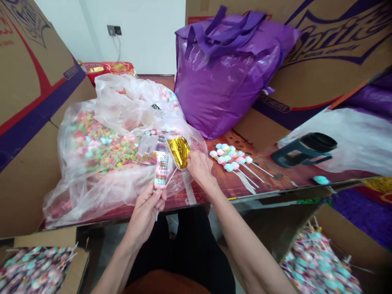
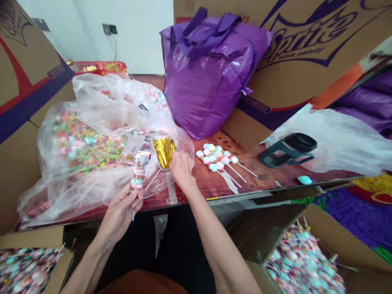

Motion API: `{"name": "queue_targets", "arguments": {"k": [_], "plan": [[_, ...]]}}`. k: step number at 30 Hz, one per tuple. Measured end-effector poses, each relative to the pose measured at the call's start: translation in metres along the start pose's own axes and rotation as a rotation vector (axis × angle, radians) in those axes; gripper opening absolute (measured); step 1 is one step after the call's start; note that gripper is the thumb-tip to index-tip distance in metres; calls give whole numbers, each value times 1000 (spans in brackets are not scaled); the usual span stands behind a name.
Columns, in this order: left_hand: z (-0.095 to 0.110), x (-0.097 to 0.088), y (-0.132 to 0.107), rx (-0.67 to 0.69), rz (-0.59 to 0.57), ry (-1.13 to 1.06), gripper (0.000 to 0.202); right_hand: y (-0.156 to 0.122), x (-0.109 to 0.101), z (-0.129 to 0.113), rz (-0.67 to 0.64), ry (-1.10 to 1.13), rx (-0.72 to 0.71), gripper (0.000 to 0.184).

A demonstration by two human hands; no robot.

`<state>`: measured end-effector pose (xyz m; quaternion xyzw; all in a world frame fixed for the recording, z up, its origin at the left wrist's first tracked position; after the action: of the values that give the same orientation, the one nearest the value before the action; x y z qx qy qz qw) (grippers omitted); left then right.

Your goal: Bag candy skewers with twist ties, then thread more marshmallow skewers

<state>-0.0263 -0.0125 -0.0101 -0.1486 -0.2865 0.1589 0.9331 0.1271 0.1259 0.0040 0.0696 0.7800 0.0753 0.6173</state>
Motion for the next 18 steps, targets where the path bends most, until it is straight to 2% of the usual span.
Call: {"name": "queue_targets", "arguments": {"k": [6, 9, 12, 14, 16, 18], "plan": [[-10, -4, 7, -92, 11, -95, 27, 1, 0, 7, 30, 72, 19, 26], [-12, -1, 9, -91, 14, -126, 31, -13, -8, 13, 146, 423, 80, 18], [-12, 4, 9, -95, 34, -116, 33, -49, -17, 13, 191, 991, 97, 8], [-12, 9, 6, -89, 25, -85, 33, -82, -19, 7, 76, 1246, 96, 13], [-16, 14, 3, -75, 11, -56, 33, -115, -19, 0, -38, 1337, 77, 15], [-22, 18, -1, -53, 17, -22, 31, -139, -16, -5, -40, 1315, 66, 15]]}}
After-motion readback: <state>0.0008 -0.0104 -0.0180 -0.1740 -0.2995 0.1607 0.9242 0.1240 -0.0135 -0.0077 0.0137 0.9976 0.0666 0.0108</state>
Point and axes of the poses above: each hand's wrist, its own y-axis towards the middle knuckle, its own x-axis out of the palm, z = x × y, the point moved 2 cm from there along y, towards the middle knuckle, and after that the axes turned 13 degrees about z, right-handed, at the moved point
